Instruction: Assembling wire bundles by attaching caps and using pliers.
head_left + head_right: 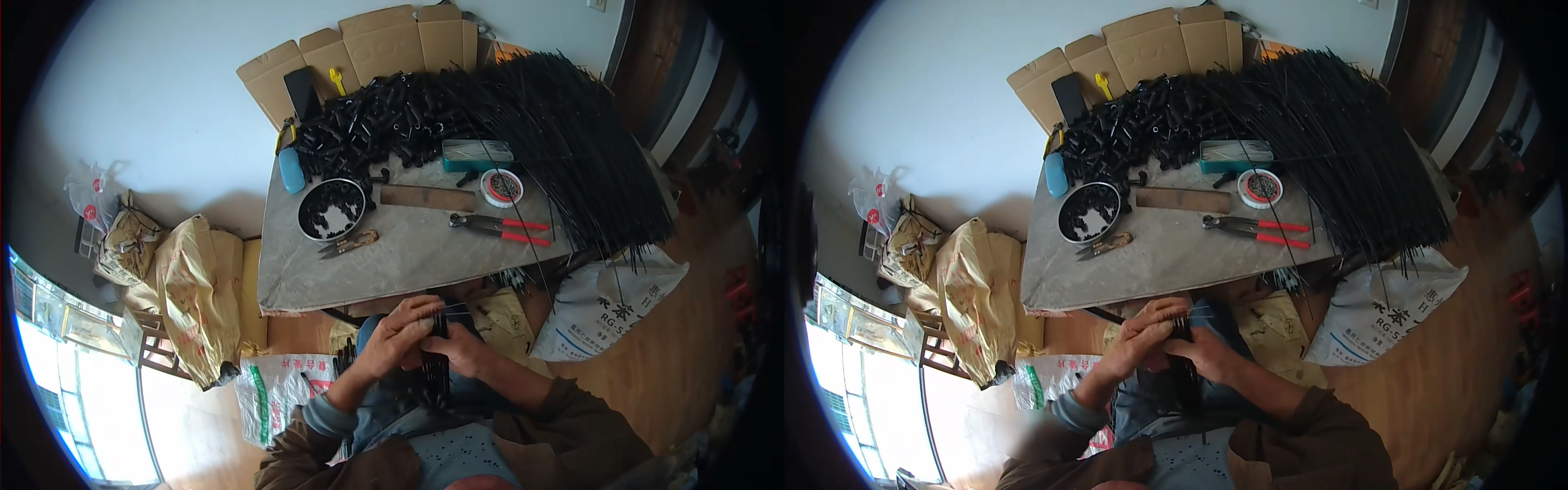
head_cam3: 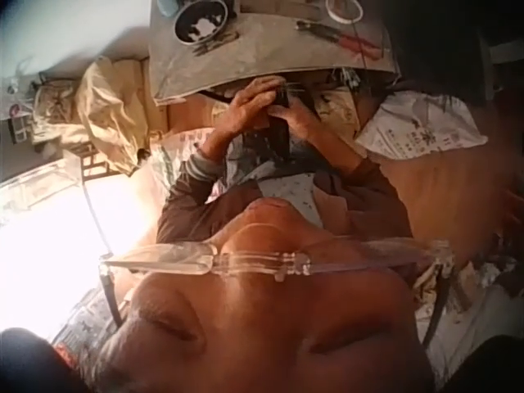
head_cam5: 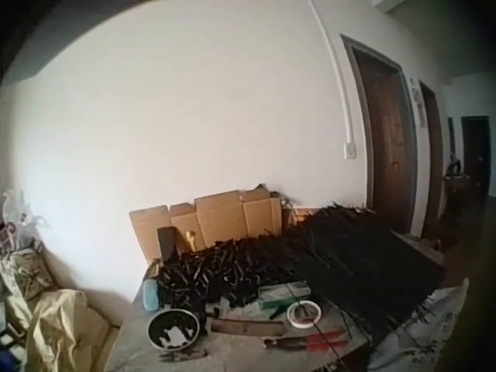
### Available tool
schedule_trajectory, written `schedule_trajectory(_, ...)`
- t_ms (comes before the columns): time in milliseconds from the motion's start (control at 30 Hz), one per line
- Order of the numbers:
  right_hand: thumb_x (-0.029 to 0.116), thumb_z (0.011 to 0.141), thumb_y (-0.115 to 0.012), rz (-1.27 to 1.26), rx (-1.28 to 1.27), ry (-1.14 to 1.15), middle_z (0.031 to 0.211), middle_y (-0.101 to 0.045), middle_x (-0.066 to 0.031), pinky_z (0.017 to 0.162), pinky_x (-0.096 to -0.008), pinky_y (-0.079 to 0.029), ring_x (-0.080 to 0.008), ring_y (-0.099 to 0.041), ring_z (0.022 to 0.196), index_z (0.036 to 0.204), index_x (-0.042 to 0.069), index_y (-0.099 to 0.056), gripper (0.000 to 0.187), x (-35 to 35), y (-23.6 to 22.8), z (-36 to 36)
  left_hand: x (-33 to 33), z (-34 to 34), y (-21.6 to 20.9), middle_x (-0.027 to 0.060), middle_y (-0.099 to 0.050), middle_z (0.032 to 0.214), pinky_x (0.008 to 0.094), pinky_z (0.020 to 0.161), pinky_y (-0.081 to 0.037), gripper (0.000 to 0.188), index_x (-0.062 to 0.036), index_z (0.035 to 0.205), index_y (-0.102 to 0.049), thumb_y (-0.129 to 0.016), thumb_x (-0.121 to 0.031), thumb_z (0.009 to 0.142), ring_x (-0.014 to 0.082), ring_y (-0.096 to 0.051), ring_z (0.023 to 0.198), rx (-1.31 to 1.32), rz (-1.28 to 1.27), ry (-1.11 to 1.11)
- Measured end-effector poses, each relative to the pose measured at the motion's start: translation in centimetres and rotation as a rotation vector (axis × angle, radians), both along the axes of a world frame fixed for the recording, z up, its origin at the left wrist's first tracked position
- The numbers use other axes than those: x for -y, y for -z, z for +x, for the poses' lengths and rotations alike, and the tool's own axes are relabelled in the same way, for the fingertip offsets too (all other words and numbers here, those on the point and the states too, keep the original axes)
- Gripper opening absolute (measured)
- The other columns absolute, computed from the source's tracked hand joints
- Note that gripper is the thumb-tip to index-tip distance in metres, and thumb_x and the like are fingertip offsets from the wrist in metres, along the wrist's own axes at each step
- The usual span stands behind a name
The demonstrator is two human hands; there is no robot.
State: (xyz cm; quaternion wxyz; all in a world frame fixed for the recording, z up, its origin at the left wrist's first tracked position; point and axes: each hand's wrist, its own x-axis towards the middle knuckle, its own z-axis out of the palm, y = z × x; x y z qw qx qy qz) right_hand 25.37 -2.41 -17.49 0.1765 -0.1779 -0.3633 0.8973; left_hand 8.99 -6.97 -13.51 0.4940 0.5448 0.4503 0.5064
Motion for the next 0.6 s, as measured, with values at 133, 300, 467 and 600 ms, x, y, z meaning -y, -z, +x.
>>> schedule_trajectory(133, 0.012, 0.093, -0.055, -0.1, -0.083, 0.01, 0.113, -0.062, -0.0213, 0.091, -0.0452, -0.051, -0.0339, -0.063, 0.104, 0.117, -0.007, -0.053, 0.03, -0.9, 0.0, 0.0, -5.9, -4.6, -2.9, 0.0096, -0.059, 0.111, 0.0286, 0.073, -0.05, 0.039, 0.0011, 0.122, -0.058, -0.056, -0.025, 0.093, 0.0156, -0.059, 0.084, -0.06, -0.18, -0.02)
schedule_trajectory(300, 0.009, 0.095, -0.053, -0.103, -0.051, -0.006, 0.115, -0.061, -0.0225, 0.092, -0.0482, -0.051, -0.0355, -0.061, 0.107, 0.12, -0.005, -0.052, 0.029, -2.2, 0.9, -0.5, -23.6, -10.9, -1.9, 0.0077, -0.068, 0.077, 0.0311, 0.061, -0.05, 0.026, -0.0039, 0.102, -0.069, -0.06, -0.023, 0.087, 0.015, -0.063, 0.067, -0.717, 0.28, -0.375)
schedule_trajectory(467, 0.01, 0.095, -0.052, -0.148, -0.04, 0.057, 0.113, -0.062, -0.0219, 0.091, -0.0471, -0.051, -0.0346, -0.062, 0.105, 0.117, -0.004, -0.054, 0.026, -3.7, 1.9, -0.2, -32.0, -8.9, -1.6, 0.0143, -0.069, 0.088, 0.0411, 0.073, -0.052, 0.024, -0.0133, 0.097, -0.071, -0.06, -0.032, 0.085, 0.0314, -0.066, 0.083, -1.236, 0.091, -0.41)
schedule_trajectory(600, 0.009, 0.096, -0.05, -0.149, 0.012, 0.071, 0.108, -0.064, -0.0211, 0.089, -0.0441, -0.052, -0.0338, -0.065, 0.1, 0.114, -0.004, -0.055, 0.023, -5.0, 1.9, 0.5, -34.4, -7.7, -1.3, 0.0161, -0.067, 0.09, 0.0443, 0.077, -0.051, 0.024, -0.0138, 0.095, -0.067, -0.061, -0.034, 0.084, 0.0353, -0.065, 0.089, -1.43, 0.004, -0.25)
